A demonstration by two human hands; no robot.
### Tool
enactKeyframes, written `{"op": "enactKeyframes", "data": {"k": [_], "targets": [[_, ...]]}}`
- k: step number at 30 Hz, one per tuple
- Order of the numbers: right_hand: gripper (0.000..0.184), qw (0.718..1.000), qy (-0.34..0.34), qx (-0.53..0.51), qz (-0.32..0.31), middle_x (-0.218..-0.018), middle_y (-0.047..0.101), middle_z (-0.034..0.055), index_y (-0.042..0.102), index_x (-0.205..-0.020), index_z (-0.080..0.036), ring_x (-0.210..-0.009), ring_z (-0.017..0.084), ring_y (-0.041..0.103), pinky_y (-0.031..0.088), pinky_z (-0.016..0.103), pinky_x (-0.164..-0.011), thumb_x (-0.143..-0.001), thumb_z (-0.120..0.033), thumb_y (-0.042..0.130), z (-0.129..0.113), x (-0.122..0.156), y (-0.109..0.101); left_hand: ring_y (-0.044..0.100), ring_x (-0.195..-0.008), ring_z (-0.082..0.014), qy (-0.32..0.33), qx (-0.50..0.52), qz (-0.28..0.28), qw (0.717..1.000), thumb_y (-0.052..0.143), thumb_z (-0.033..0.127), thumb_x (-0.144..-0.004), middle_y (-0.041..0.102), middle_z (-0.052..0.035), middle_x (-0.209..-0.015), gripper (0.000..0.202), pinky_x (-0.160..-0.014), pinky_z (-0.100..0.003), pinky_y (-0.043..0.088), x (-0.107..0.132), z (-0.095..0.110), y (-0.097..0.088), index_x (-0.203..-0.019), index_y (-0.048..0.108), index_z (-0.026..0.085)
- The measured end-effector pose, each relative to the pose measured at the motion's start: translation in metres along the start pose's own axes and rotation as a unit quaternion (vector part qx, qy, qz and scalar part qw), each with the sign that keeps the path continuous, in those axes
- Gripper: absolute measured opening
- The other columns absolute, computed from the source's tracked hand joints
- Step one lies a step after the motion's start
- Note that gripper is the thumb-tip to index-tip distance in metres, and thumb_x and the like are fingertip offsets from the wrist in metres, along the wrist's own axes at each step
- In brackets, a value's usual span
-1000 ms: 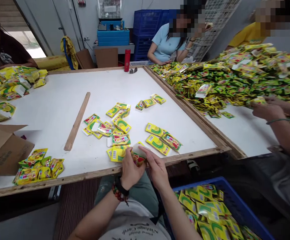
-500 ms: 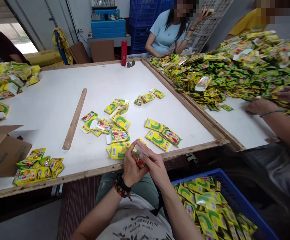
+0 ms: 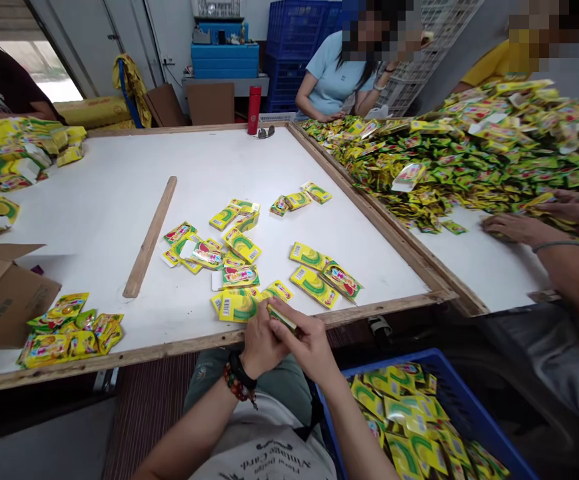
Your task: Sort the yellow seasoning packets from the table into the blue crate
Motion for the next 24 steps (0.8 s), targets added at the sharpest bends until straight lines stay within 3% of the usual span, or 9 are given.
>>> {"op": "enactKeyframes", "data": {"k": [5, 8, 10, 12, 14, 15, 17, 20, 24], "targets": [[0.039, 0.994, -0.064, 0.089, 0.0, -0.126, 0.064, 0.0019, 0.06, -0.129, -0.031, -0.117, 0.024, 0.062, 0.053, 0.039, -0.098, -0.091, -0.023, 0.053, -0.001, 0.012, 0.005, 0.064, -0.092, -0.0307, 0.024, 0.001, -0.035, 0.999, 0.059, 0.038, -0.077, 0.062, -0.0147, -0.103, 0.054, -0.076, -0.044, 0.052, 0.002, 0.008, -0.001, -0.122, 0.039, 0.017], [0.037, 0.979, -0.065, 0.19, 0.036, -0.12, 0.068, 0.0061, 0.063, -0.127, -0.025, -0.104, 0.025, 0.069, 0.059, 0.034, -0.084, -0.093, -0.026, 0.049, -0.002, 0.037, -0.028, 0.062, -0.096, -0.0274, 0.073, 0.016, -0.06, 0.995, 0.064, 0.046, -0.075, 0.061, -0.0126, -0.111, 0.061, -0.081, -0.041, 0.051, -0.003, 0.016, -0.018, -0.125, 0.041, 0.019], [0.035, 0.946, -0.001, 0.317, 0.063, -0.104, 0.075, 0.0099, 0.069, -0.119, -0.022, -0.082, 0.027, 0.075, 0.062, 0.033, -0.065, -0.091, -0.031, 0.05, 0.005, 0.061, -0.07, 0.063, -0.086, -0.0231, 0.012, -0.024, -0.01, 1.0, 0.06, 0.051, -0.08, 0.063, -0.0089, -0.101, 0.053, -0.075, -0.035, 0.051, -0.016, 0.01, -0.042, -0.121, 0.045, 0.02], [0.032, 0.879, 0.092, 0.464, 0.053, -0.072, 0.077, 0.0103, 0.077, -0.103, -0.022, -0.05, 0.029, 0.071, 0.054, 0.034, -0.039, -0.087, -0.037, 0.053, 0.017, 0.085, -0.114, 0.061, -0.073, -0.0206, -0.118, -0.12, 0.048, 0.985, 0.05, 0.049, -0.089, 0.062, -0.0045, -0.081, 0.038, -0.067, -0.032, 0.047, -0.032, -0.004, -0.071, -0.111, 0.051, 0.019], [0.035, 0.831, 0.163, 0.531, 0.007, -0.073, 0.076, 0.0141, 0.078, -0.098, -0.019, -0.049, 0.033, 0.07, 0.053, 0.038, -0.037, -0.083, -0.041, 0.056, 0.03, 0.098, -0.141, 0.062, -0.071, -0.022, -0.214, -0.221, 0.015, 0.952, 0.047, 0.046, -0.091, 0.06, -0.0021, -0.07, 0.029, -0.066, -0.031, 0.045, -0.049, -0.02, -0.092, -0.102, 0.055, 0.019], [0.038, 0.826, 0.181, 0.534, -0.012, -0.082, 0.076, 0.0165, 0.077, -0.101, -0.017, -0.058, 0.035, 0.072, 0.056, 0.041, -0.042, -0.082, -0.041, 0.055, 0.035, 0.099, -0.144, 0.063, -0.074, -0.0232, -0.236, -0.251, -0.019, 0.938, 0.048, 0.044, -0.091, 0.061, -0.0024, -0.071, 0.026, -0.066, -0.031, 0.045, -0.057, -0.026, -0.098, -0.099, 0.055, 0.02], [0.044, 0.857, 0.172, 0.484, -0.04, -0.105, 0.073, 0.0187, 0.072, -0.113, -0.013, -0.087, 0.037, 0.073, 0.061, 0.044, -0.065, -0.084, -0.04, 0.052, 0.039, 0.089, -0.129, 0.063, -0.084, -0.0255, -0.249, -0.28, -0.058, 0.925, 0.053, 0.039, -0.089, 0.064, -0.0061, -0.087, 0.022, -0.069, -0.032, 0.045, -0.07, -0.035, -0.104, -0.099, 0.055, 0.02], [0.046, 0.931, 0.083, 0.353, -0.053, -0.124, 0.065, 0.0166, 0.065, -0.124, -0.012, -0.116, 0.031, 0.062, 0.052, 0.045, -0.095, -0.09, -0.039, 0.048, 0.035, 0.053, -0.076, 0.061, -0.096, -0.0277, -0.245, -0.273, -0.036, 0.93, 0.059, 0.034, -0.086, 0.059, -0.0134, -0.112, 0.026, -0.073, -0.034, 0.047, -0.079, -0.043, -0.102, -0.104, 0.054, 0.016], [0.043, 0.969, -0.028, 0.24, -0.045, -0.133, 0.059, 0.017, 0.063, -0.126, -0.015, -0.125, 0.029, 0.055, 0.045, 0.047, -0.104, -0.092, -0.038, 0.05, 0.025, 0.0, -0.019, 0.059, -0.098, -0.0262, -0.209, -0.254, -0.035, 0.944, 0.06, 0.025, -0.085, 0.059, -0.009, -0.098, 0.01, -0.085, -0.038, 0.048, -0.079, -0.04, -0.1, -0.09, 0.061, 0.016]]}}
Point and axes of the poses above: each hand's wrist, its own x-axis away from the middle knuckle, its own y-axis out of the palm, z = x × y, the point moved 3 cm from there along -x, towards the middle knuckle
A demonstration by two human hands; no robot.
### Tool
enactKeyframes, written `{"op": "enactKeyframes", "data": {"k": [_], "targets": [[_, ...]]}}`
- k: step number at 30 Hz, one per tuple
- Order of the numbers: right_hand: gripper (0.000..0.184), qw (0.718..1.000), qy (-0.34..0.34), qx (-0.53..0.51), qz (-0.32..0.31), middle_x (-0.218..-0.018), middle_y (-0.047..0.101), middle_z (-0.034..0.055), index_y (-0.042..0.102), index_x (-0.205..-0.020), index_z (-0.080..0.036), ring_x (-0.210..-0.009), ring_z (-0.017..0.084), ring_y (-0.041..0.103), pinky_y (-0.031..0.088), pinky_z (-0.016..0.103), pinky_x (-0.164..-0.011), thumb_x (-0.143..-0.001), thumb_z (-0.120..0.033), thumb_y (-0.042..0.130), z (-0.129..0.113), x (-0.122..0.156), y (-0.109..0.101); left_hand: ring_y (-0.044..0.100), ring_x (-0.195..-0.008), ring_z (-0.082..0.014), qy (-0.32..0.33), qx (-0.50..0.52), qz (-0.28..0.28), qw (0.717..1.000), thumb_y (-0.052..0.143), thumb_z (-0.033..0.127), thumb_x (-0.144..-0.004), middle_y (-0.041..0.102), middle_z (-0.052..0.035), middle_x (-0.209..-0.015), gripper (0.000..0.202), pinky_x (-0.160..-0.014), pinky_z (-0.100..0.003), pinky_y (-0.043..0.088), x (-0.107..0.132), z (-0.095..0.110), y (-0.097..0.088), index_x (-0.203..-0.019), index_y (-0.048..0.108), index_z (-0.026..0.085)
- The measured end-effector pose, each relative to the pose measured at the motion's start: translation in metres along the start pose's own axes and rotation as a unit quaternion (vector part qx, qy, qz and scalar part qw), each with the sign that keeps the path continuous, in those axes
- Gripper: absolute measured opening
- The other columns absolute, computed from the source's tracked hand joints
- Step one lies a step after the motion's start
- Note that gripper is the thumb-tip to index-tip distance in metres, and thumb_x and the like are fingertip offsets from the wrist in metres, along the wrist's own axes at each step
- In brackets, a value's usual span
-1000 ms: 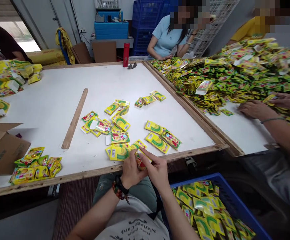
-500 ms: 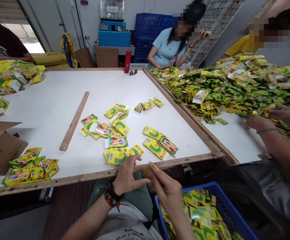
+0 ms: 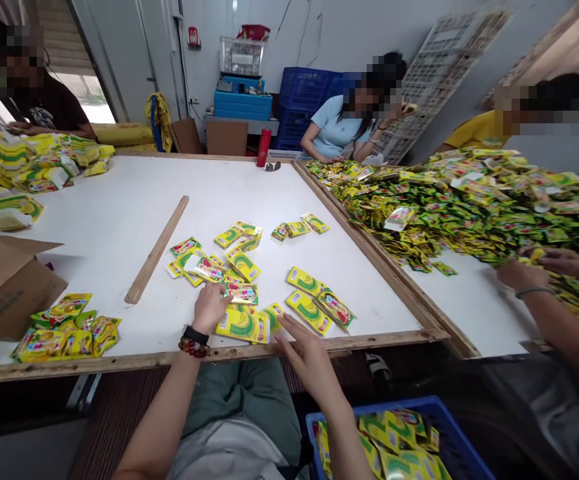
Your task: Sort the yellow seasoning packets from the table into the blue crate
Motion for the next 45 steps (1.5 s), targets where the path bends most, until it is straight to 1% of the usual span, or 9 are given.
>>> {"op": "enactKeyframes", "data": {"k": [5, 8, 12, 17, 21, 28, 35, 37, 45], "targets": [[0.055, 0.992, -0.087, -0.044, 0.082, -0.152, 0.038, 0.0123, 0.041, -0.145, -0.022, -0.141, 0.027, 0.032, 0.033, 0.049, -0.112, -0.092, -0.03, 0.052, -0.022, -0.043, 0.006, 0.047, -0.115, -0.0249, 0.196, 0.068, 0.099, 0.973, 0.053, 0.018, -0.09, 0.051, -0.0081, -0.116, 0.011, -0.102, -0.043, 0.04, 0.022, 0.026, -0.026, -0.089, 0.063, 0.019], [0.052, 0.988, -0.085, -0.1, 0.081, -0.137, 0.056, 0.0132, 0.049, -0.138, -0.021, -0.128, 0.028, 0.05, 0.041, 0.046, -0.106, -0.088, -0.031, 0.059, -0.025, -0.05, 0.005, 0.038, -0.126, -0.0274, 0.306, 0.104, 0.161, 0.933, 0.048, 0.018, -0.093, 0.045, -0.0081, -0.127, 0.016, -0.108, -0.049, 0.034, 0.044, 0.045, -0.034, -0.09, 0.063, 0.02], [0.026, 0.962, 0.019, -0.243, 0.122, -0.103, 0.07, 0.0073, 0.063, -0.109, -0.021, -0.095, 0.023, 0.064, 0.051, 0.035, -0.086, -0.088, -0.035, 0.061, -0.021, -0.034, 0.016, 0.029, -0.137, -0.0289, 0.276, 0.219, 0.197, 0.915, 0.051, 0.022, -0.093, 0.026, -0.013, -0.146, 0.027, -0.109, -0.049, 0.035, 0.069, 0.052, -0.015, -0.12, 0.051, 0.022], [0.035, 0.877, 0.128, -0.447, 0.123, -0.109, 0.07, 0.0068, 0.063, -0.11, -0.023, -0.1, 0.024, 0.065, 0.051, 0.036, -0.087, -0.08, -0.04, 0.069, -0.016, 0.006, 0.04, 0.025, -0.142, -0.0297, 0.327, 0.267, 0.11, 0.9, 0.047, 0.019, -0.09, 0.028, -0.019, -0.148, 0.069, -0.113, -0.051, 0.032, 0.095, 0.058, 0.016, -0.148, 0.012, 0.019], [0.039, 0.815, 0.2, -0.524, 0.148, -0.107, 0.071, 0.0057, 0.068, -0.106, -0.024, -0.1, 0.026, 0.064, 0.05, 0.038, -0.087, -0.074, -0.046, 0.07, -0.012, 0.024, 0.042, 0.039, -0.133, -0.0308, 0.358, 0.252, 0.091, 0.895, 0.059, 0.028, -0.083, 0.04, -0.0191, -0.139, 0.076, -0.105, -0.049, 0.042, 0.103, 0.06, 0.036, -0.146, 0.017, 0.018], [0.017, 0.79, 0.28, -0.53, 0.13, -0.064, 0.063, -0.0026, 0.069, -0.069, -0.02, -0.065, 0.016, 0.057, 0.046, 0.026, -0.063, -0.058, -0.029, 0.079, -0.02, 0.007, 0.024, 0.063, -0.102, -0.0256, 0.324, 0.215, 0.229, 0.892, 0.065, 0.024, -0.077, 0.058, -0.0138, -0.113, 0.07, -0.082, -0.04, 0.055, 0.111, 0.054, 0.075, -0.136, 0.028, 0.018], [0.038, 0.725, 0.246, -0.644, -0.006, -0.094, 0.074, 0.0041, 0.075, -0.096, -0.022, -0.09, 0.021, 0.067, 0.05, 0.032, -0.086, -0.062, -0.04, 0.083, -0.021, 0.006, 0.02, 0.064, -0.1, -0.025, 0.335, 0.22, 0.242, 0.884, 0.06, 0.026, -0.077, 0.058, -0.0119, -0.114, 0.04, -0.073, -0.037, 0.055, 0.108, 0.053, 0.068, -0.111, 0.04, 0.022], [0.034, 0.743, 0.25, -0.62, 0.032, -0.096, 0.076, 0.0058, 0.077, -0.095, -0.023, -0.094, 0.025, 0.068, 0.05, 0.038, -0.091, -0.066, -0.041, 0.08, -0.018, 0.009, 0.023, 0.062, -0.106, -0.0263, 0.352, 0.222, 0.209, 0.885, 0.059, 0.024, -0.077, 0.057, -0.014, -0.118, 0.04, -0.077, -0.039, 0.055, 0.107, 0.056, 0.066, -0.111, 0.039, 0.021], [0.031, 0.951, 0.058, -0.288, 0.096, -0.112, 0.073, 0.0067, 0.074, -0.108, -0.027, -0.107, 0.029, 0.067, 0.05, 0.045, -0.097, -0.079, -0.033, 0.069, -0.033, 0.009, 0.016, 0.061, -0.108, -0.0272, 0.261, 0.284, 0.066, 0.92, 0.066, 0.025, -0.072, 0.055, -0.0159, -0.122, 0.066, -0.088, -0.042, 0.053, 0.098, 0.06, 0.059, -0.128, 0.03, 0.019]]}}
Point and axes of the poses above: each hand's wrist, its own x-axis away from the middle knuckle, its own y-axis out of the palm, z = x × y, the point moved 3 cm from there along -x, towards the middle knuckle
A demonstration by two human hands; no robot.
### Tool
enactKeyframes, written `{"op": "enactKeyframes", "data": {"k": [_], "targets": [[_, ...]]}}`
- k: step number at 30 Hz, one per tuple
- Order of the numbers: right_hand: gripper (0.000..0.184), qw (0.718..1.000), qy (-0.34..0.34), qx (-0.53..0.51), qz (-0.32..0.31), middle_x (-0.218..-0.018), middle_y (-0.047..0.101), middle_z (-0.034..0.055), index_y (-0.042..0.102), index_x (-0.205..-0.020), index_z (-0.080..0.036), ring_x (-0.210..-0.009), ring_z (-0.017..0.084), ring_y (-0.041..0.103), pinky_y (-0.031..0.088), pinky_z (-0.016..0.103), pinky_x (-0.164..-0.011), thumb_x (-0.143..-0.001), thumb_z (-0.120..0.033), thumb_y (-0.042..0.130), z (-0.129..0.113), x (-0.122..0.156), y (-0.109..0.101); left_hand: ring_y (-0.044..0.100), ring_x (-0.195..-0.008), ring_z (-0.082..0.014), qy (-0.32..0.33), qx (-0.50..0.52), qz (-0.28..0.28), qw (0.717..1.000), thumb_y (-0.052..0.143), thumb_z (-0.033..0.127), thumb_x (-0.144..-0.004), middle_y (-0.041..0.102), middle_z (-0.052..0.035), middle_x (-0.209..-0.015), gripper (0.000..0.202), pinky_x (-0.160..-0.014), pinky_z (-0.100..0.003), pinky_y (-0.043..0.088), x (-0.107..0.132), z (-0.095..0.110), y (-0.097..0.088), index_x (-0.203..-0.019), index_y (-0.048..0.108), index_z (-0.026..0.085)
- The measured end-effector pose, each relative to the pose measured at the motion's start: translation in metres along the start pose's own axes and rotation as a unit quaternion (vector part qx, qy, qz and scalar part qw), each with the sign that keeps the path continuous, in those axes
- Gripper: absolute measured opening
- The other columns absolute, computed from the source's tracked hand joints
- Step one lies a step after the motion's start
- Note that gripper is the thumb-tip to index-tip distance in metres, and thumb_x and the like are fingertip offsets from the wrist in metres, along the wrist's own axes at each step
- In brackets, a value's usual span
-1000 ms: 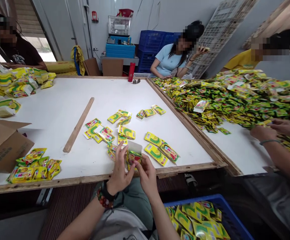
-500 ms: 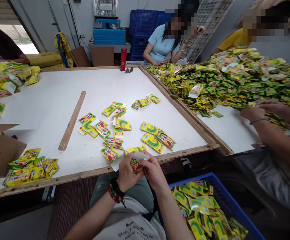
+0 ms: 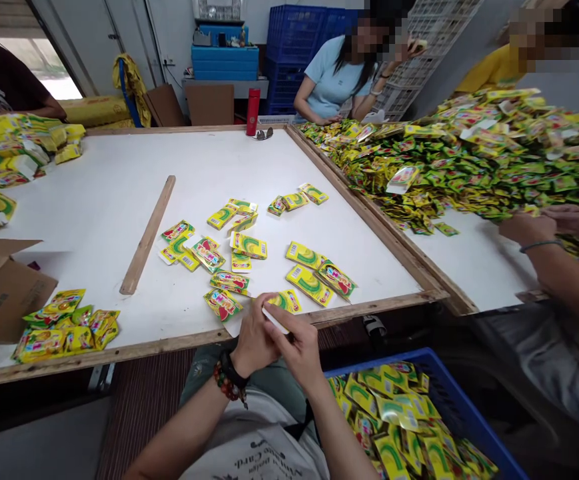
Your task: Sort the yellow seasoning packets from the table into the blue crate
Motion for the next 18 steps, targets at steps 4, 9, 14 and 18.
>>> {"op": "enactKeyframes", "data": {"k": [4, 9, 14, 18], "targets": [[0.028, 0.998, 0.054, 0.01, 0.044, -0.101, 0.076, 0.0064, 0.075, -0.106, -0.023, -0.094, 0.028, 0.071, 0.055, 0.044, -0.088, -0.083, -0.034, 0.064, 0.006, -0.003, -0.006, 0.066, -0.088, -0.0281, -0.048, -0.025, -0.033, 0.998, 0.066, 0.026, -0.065, 0.062, -0.0091, -0.098, 0.055, -0.073, -0.041, 0.054, 0.0, -0.002, 0.004, -0.113, 0.04, 0.019], [0.029, 0.999, 0.017, 0.03, -0.03, -0.107, 0.075, 0.0062, 0.073, -0.111, -0.024, -0.097, 0.027, 0.071, 0.054, 0.042, -0.09, -0.085, -0.032, 0.062, 0.001, -0.005, -0.009, 0.062, -0.073, -0.0263, -0.058, -0.058, -0.023, 0.996, 0.066, 0.034, -0.064, 0.058, -0.0047, -0.082, 0.044, -0.06, -0.037, 0.05, 0.002, -0.005, 0.007, -0.098, 0.041, 0.02], [0.039, 0.989, -0.048, 0.112, -0.089, -0.123, 0.067, 0.0073, 0.061, -0.128, -0.027, -0.105, 0.025, 0.068, 0.054, 0.039, -0.092, -0.089, -0.027, 0.059, -0.004, 0.003, -0.008, 0.061, -0.068, -0.0256, -0.037, -0.066, -0.019, 0.997, 0.059, 0.025, -0.065, 0.059, -0.0056, -0.08, 0.039, -0.057, -0.035, 0.048, 0.004, -0.006, 0.006, -0.099, 0.04, 0.02], [0.038, 0.993, -0.033, 0.077, -0.088, -0.123, 0.067, 0.008, 0.062, -0.127, -0.027, -0.107, 0.026, 0.067, 0.053, 0.042, -0.093, -0.089, -0.029, 0.058, -0.002, 0.007, -0.008, 0.062, -0.067, -0.025, -0.036, -0.07, -0.022, 0.997, 0.061, 0.025, -0.064, 0.06, -0.0043, -0.078, 0.042, -0.056, -0.034, 0.047, 0.007, -0.007, 0.006, -0.101, 0.041, 0.021]]}}
Point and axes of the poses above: each hand's wrist, its own x-axis away from the middle knuckle, its own y-axis out of the palm, z = x × y, the point moved 3 cm from there along -x, towards the middle knuckle
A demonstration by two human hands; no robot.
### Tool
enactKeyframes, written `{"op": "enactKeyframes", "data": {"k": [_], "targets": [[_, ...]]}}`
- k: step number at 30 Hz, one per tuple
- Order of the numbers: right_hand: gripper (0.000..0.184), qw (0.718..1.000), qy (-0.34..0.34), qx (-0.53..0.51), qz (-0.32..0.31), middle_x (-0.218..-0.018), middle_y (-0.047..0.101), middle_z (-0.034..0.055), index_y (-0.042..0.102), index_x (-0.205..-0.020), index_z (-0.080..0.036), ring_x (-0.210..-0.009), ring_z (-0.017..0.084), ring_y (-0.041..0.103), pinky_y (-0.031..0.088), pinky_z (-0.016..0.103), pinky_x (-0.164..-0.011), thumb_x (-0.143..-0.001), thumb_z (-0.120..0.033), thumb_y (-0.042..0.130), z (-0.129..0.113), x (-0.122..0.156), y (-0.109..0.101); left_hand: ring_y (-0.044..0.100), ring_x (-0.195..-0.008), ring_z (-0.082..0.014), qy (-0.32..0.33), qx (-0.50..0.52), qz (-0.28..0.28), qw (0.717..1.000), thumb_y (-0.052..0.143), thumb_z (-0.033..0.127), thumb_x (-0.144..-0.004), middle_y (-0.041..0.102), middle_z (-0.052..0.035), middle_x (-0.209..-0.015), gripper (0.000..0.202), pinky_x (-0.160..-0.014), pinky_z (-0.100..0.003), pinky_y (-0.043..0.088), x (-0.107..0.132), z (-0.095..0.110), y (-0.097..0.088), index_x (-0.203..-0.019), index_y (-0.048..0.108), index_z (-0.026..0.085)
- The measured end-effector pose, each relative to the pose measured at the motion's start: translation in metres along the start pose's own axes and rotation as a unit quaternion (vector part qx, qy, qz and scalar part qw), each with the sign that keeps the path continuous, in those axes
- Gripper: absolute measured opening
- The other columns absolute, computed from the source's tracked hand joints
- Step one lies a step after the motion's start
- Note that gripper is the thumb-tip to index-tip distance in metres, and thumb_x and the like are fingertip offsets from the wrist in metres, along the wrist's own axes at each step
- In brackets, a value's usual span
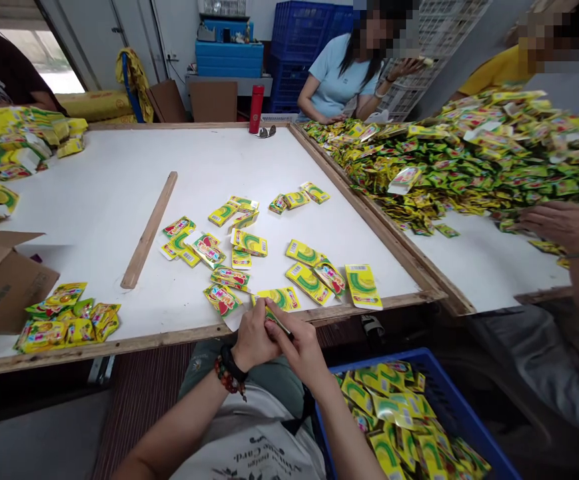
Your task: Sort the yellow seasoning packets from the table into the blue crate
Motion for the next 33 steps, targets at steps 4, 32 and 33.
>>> {"op": "enactKeyframes", "data": {"k": [4, 32, 33], "targets": [[0.041, 0.988, 0.079, -0.128, 0.025, -0.116, 0.071, 0.0072, 0.066, -0.121, -0.023, -0.105, 0.029, 0.067, 0.055, 0.044, -0.089, -0.083, -0.039, 0.066, 0.004, 0.004, -0.006, 0.064, -0.07, -0.0245, 0.013, 0.02, -0.012, 1.0, 0.068, 0.032, -0.061, 0.064, -0.0041, -0.086, 0.054, -0.06, -0.034, 0.05, 0.001, 0.002, -0.003, -0.107, 0.042, 0.021], [0.039, 0.988, 0.098, -0.088, 0.078, -0.114, 0.072, 0.0072, 0.068, -0.119, -0.022, -0.091, 0.027, 0.072, 0.059, 0.04, -0.08, -0.081, -0.031, 0.069, -0.002, 0.008, 0.001, 0.062, -0.071, -0.0209, 0.011, 0.053, -0.019, 0.998, 0.07, 0.038, -0.065, 0.061, -0.0036, -0.089, 0.055, -0.061, -0.032, 0.049, 0.001, -0.003, -0.007, -0.11, 0.042, 0.021], [0.035, 0.99, 0.084, -0.078, 0.081, -0.113, 0.072, 0.0065, 0.069, -0.116, -0.023, -0.094, 0.027, 0.071, 0.058, 0.042, -0.084, -0.082, -0.03, 0.067, -0.004, 0.007, 0.001, 0.063, -0.073, -0.0219, 0.017, 0.041, -0.016, 0.999, 0.069, 0.038, -0.065, 0.061, -0.0045, -0.09, 0.055, -0.062, -0.033, 0.05, 0.002, -0.003, -0.005, -0.11, 0.041, 0.021]]}}
Point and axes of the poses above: each hand's wrist, its own x-axis away from the middle knuckle, its own y-axis out of the palm, z = x × y, the point moved 3 cm from there along -x, towards the middle knuckle
